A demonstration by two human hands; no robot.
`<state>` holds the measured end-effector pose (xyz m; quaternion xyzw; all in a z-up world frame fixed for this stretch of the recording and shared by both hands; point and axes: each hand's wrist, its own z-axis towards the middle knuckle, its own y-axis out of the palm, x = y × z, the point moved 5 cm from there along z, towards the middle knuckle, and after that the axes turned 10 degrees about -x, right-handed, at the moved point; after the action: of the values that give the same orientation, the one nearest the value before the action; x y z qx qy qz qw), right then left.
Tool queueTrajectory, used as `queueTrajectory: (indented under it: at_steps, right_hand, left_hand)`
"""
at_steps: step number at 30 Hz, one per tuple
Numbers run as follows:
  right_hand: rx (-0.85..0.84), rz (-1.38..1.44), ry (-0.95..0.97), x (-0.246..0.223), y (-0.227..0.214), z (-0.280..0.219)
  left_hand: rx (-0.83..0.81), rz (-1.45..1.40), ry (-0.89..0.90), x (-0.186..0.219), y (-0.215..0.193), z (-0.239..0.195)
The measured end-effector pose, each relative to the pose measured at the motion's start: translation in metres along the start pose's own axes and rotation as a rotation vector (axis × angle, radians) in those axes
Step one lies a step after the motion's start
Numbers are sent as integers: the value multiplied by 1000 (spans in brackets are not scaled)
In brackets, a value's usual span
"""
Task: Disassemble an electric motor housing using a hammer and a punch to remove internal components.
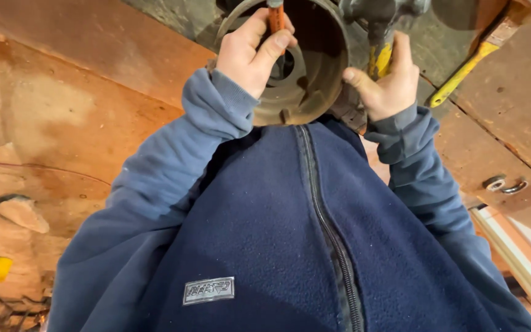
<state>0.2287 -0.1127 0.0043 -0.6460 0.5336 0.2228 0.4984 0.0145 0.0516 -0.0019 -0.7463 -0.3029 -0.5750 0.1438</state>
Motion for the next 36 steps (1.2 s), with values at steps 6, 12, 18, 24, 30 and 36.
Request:
queueTrajectory:
  at_steps: [6,12,18,24,30,36]
  right_hand:
    - [-20,48,-34,-18,-3,22]
    - [-87,36,-68,-13,-3,21]
    - [-107,55,-37,-9,-5,21]
    - [-130,54,-3,-8,-7,20]
    - [-146,71,104,-30,-10,26]
    - [-169,-127,33,-28,-30,35]
  left_hand:
    - [8,37,-50,-6,7,3]
    - [82,-12,9,-19,3,0]
    - [92,-6,-54,-21,7,2]
    - [115,9,-79,-21,9,2]
    - [126,6,-58,-20,10,-1]
    - [127,22,-77,-23,12,1]
